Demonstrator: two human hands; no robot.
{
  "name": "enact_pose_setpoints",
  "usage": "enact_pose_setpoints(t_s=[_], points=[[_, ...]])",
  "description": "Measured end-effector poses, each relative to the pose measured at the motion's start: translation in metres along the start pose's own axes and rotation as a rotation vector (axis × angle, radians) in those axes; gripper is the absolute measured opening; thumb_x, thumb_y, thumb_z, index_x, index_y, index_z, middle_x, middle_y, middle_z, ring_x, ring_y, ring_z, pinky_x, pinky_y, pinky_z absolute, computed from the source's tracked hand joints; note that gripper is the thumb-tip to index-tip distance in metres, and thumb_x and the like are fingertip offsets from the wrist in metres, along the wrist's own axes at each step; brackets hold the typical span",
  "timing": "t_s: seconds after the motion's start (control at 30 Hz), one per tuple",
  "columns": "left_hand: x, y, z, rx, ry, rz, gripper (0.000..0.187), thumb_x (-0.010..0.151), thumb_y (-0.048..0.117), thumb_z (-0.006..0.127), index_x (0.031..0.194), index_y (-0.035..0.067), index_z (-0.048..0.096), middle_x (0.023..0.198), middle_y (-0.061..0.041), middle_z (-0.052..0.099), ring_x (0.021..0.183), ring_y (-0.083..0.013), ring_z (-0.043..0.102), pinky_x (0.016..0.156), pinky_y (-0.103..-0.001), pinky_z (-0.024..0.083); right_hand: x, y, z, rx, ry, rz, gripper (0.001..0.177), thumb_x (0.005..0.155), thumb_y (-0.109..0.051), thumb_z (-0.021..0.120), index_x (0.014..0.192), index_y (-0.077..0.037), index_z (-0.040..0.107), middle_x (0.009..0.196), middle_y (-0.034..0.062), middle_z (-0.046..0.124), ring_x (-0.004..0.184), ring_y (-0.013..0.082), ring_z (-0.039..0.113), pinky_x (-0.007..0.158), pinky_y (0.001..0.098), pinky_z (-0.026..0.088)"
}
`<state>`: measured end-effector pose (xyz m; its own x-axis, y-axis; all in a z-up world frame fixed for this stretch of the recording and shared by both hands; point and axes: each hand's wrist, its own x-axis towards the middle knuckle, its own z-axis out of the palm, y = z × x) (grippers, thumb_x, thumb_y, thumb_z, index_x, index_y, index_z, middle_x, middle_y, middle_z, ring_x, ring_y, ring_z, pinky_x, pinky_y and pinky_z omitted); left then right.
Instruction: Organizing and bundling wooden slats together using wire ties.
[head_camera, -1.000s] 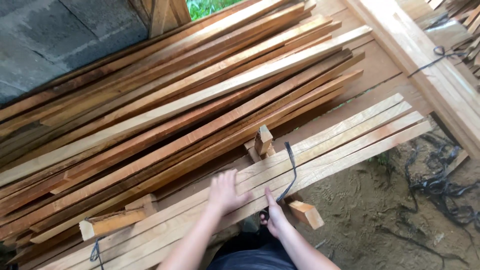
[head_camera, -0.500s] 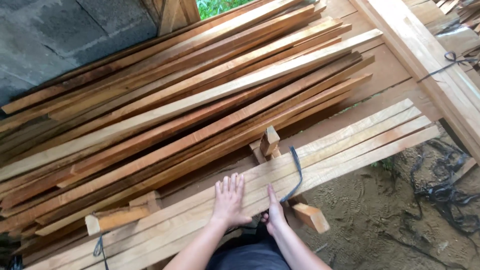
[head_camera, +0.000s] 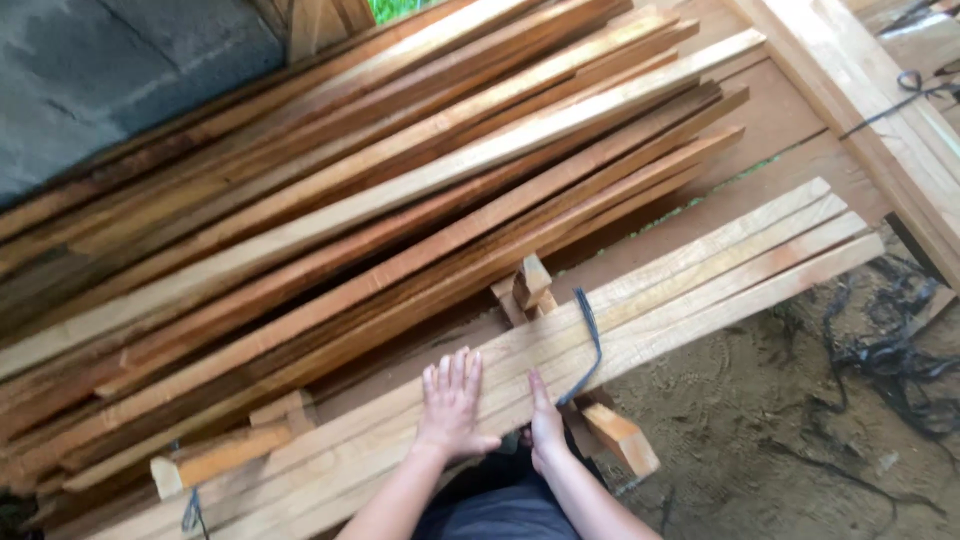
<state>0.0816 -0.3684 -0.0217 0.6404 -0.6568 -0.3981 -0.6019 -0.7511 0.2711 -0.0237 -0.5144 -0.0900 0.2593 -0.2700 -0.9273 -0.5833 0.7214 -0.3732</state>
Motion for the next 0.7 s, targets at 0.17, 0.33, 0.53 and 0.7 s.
enact_pose_setpoints(t_s=[0.17,0.33,0.53,0.7], points=[[-0.005,0.001,0.0,0.035,0.017,-0.004,0.148,0.048,0.063,0.091,0.159,0.006,0.012,0.161,-0.023,0.019,0.148,-0.0449,0.017,0.119,-0.063,0.012,-0.006,0.001,-0.015,0.083,-0.179,0.012,0.064,0.085,-0.07,0.063,0.114,-0.013,0.064,0.073,-0.0013,0.059,0.052,0.0107,0.049,0.044,0.0245,0.031],[-0.005,0.002,-0.002,0.079,0.029,-0.004,0.148,0.048,0.066,0.09,0.158,0.005,0.013,0.16,-0.022,0.02,0.146,-0.0441,0.02,0.119,-0.064,0.015,-0.003,0.055,-0.062,0.013,-0.261,-0.112,0.056,0.098,-0.057,0.065,0.113,-0.003,0.059,0.079,0.0054,0.06,0.06,0.0126,0.059,0.048,0.0254,0.038],[-0.006,0.002,-0.001,0.092,0.009,0.001,0.149,0.049,0.069,0.089,0.158,0.005,0.011,0.16,-0.023,0.019,0.146,-0.0441,0.019,0.118,-0.064,0.014,-0.049,0.058,-0.092,-0.031,-0.341,-0.747,0.044,0.114,-0.043,0.039,0.122,-0.006,0.061,0.082,0.0014,0.057,0.066,0.0045,0.047,0.056,0.0209,0.038],[-0.005,0.004,-0.008,0.11,-0.012,0.001,0.144,0.054,0.072,0.085,0.159,0.005,0.012,0.161,-0.023,0.018,0.147,-0.044,0.018,0.119,-0.063,0.014,-0.072,0.009,-0.065,-1.372,-0.651,-1.024,0.022,0.096,-0.029,0.06,0.102,-0.011,0.072,0.094,0.0135,0.075,0.088,0.036,0.071,0.075,0.0452,0.056]])
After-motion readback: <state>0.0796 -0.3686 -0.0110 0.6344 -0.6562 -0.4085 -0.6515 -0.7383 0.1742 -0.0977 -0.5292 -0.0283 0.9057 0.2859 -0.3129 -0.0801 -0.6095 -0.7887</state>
